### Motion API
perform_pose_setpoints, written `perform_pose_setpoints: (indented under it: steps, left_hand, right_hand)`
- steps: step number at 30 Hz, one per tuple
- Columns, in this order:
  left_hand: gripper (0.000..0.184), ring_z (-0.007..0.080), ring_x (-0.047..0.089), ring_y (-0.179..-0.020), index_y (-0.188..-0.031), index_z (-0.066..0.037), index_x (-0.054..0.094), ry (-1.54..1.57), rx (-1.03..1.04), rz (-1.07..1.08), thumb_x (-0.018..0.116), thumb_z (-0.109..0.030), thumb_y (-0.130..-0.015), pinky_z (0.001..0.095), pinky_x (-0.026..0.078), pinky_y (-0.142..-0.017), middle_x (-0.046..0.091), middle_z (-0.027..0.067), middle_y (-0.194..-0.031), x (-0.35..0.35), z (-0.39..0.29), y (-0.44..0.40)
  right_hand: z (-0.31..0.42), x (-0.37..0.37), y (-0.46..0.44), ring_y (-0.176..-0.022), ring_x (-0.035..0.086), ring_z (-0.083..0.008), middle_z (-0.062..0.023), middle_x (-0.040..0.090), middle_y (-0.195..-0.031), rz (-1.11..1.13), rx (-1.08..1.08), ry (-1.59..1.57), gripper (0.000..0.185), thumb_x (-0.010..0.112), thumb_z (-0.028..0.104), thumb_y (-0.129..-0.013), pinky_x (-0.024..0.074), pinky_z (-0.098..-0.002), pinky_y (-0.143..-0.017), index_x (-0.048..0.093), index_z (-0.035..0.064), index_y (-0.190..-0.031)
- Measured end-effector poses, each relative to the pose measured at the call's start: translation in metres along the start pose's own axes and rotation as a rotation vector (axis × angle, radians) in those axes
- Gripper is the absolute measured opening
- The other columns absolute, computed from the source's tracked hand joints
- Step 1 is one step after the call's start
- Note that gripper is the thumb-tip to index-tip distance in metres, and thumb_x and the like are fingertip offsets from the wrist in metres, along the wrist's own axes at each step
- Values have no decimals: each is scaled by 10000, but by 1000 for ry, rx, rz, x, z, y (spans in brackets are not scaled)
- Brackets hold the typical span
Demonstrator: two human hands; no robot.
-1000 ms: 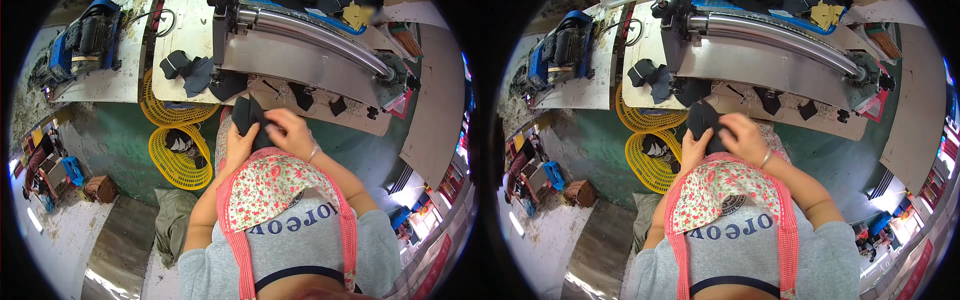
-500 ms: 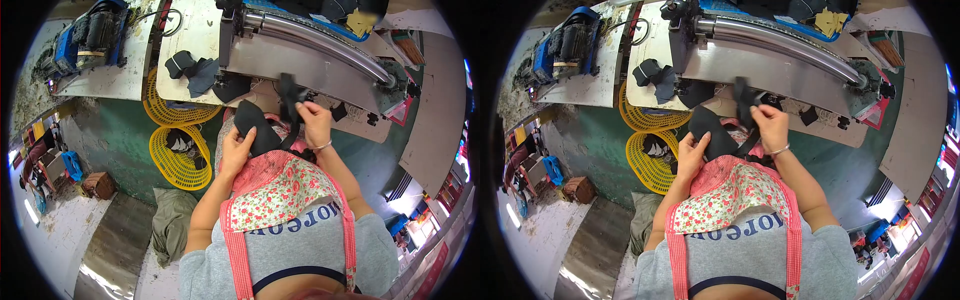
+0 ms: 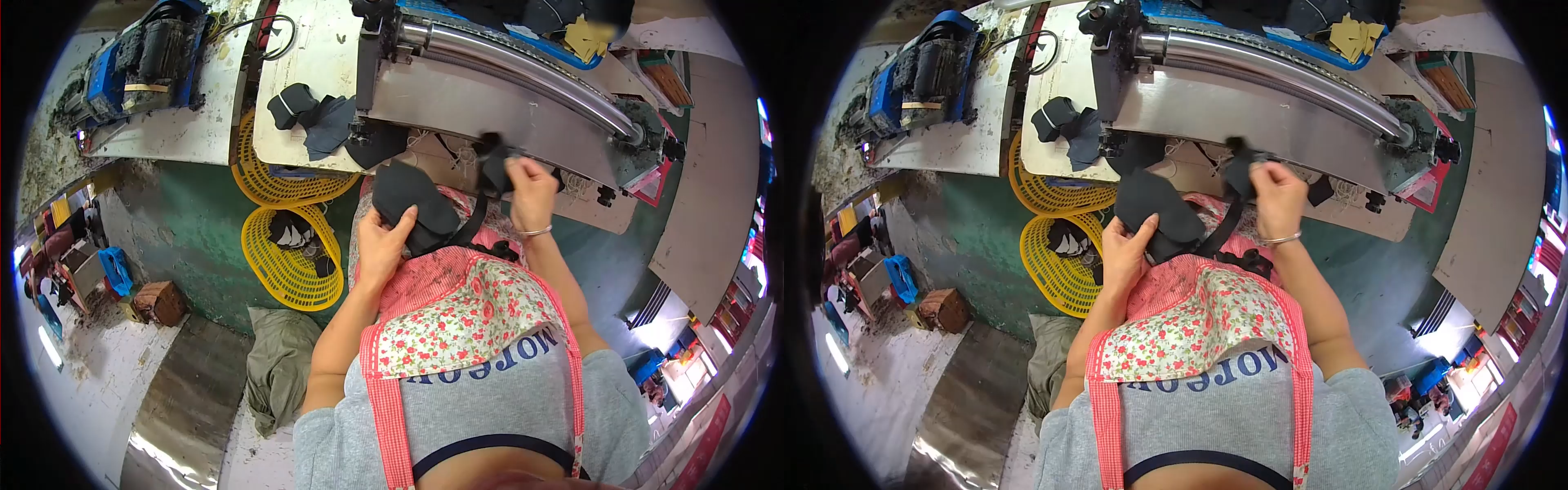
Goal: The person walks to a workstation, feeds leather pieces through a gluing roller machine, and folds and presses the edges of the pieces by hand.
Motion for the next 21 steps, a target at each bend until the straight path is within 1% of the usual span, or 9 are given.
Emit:
perform_pose_setpoints:
  steps: [1, 2, 3, 4, 5, 7, 10, 16, 21]
  left_hand:
    - [250, 125, 610, -791, -995, 59, 582, -129, 31, -13, 675, -54, -793, 252, 497, -712, 647, 97, -919, -2, -5, 0]
    - [250, 124, 610, -787, -993, 59, 584, -258, 61, -23, 677, -59, -793, 253, 498, -709, 648, 95, -917, -3, -9, 0]
    - [250, 124, 610, -783, -991, 59, 586, -387, 88, -29, 678, -64, -794, 254, 498, -705, 648, 94, -916, -2, -14, 1]
    - [234, 113, 604, -786, -982, 55, 592, -527, 123, -5, 672, -66, -799, 247, 499, -707, 647, 93, -922, 6, -18, 3]
    - [239, 109, 602, -779, -981, 53, 594, -467, 112, 26, 678, -72, -796, 243, 499, -701, 648, 91, -911, 13, -22, 5]
    - [248, 100, 598, -766, -979, 50, 599, -346, 94, 82, 688, -83, -790, 236, 498, -690, 652, 86, -890, 24, -30, 7]
    - [262, 93, 596, -762, -961, 51, 615, -302, 59, 128, 712, -105, -774, 232, 499, -676, 654, 81, -877, 15, -21, 4]
    - [271, 75, 593, -731, -939, 46, 628, -451, 39, 117, 734, -121, -754, 229, 496, -651, 663, 68, -836, 11, -19, 3]
    - [254, 70, 594, -708, -942, 46, 627, -312, 46, 106, 719, -107, -761, 221, 492, -635, 664, 57, -801, 5, -13, -1]
  right_hand:
    - [11, -11, -3, -593, 472, -29, 29, 581, -645, -104, -52, -66, 97, 621, 62, -788, 420, -255, -532, 598, -26, -756]
    - [25, -4, 3, -576, 492, -63, -6, 576, -634, -24, -137, 281, 94, 630, 53, -774, 423, -267, -531, 586, -26, -752]
    - [48, 23, 22, -578, 529, -136, -65, 589, -678, 136, -397, 349, 100, 641, 58, -759, 437, -283, -541, 581, -21, -748]
    - [51, 52, 40, -652, 587, -228, -130, 611, -792, 409, -483, 444, 101, 646, 62, -746, 474, -303, -593, 605, -9, -806]
    - [56, 74, 59, -739, 617, -273, -153, 620, -873, 563, -544, 405, 199, 687, 94, -724, 502, -323, -667, 620, -11, -880]
    - [64, 83, 68, -805, 631, -290, -165, 621, -924, 523, -641, 351, 309, 731, 128, -690, 511, -339, -714, 620, -27, -933]
    - [51, 84, 60, -819, 631, -289, -167, 624, -931, 611, -469, 332, 352, 758, 155, -664, 517, -337, -707, 619, -31, -928]
    - [48, 86, 70, -733, 644, -268, -140, 646, -827, 505, -742, 451, 210, 689, 80, -674, 525, -318, -665, 647, -6, -861]
    - [49, 82, 52, -666, 643, -221, -121, 656, -768, 462, -499, 357, 165, 652, 56, -682, 513, -292, -634, 646, -19, -829]
Point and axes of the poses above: each hand's wrist, its own y-axis away from the middle knuckle, its own x-axis out of the palm, z = x × y, the point moved 9 cm from there along -y, towards the middle knuckle
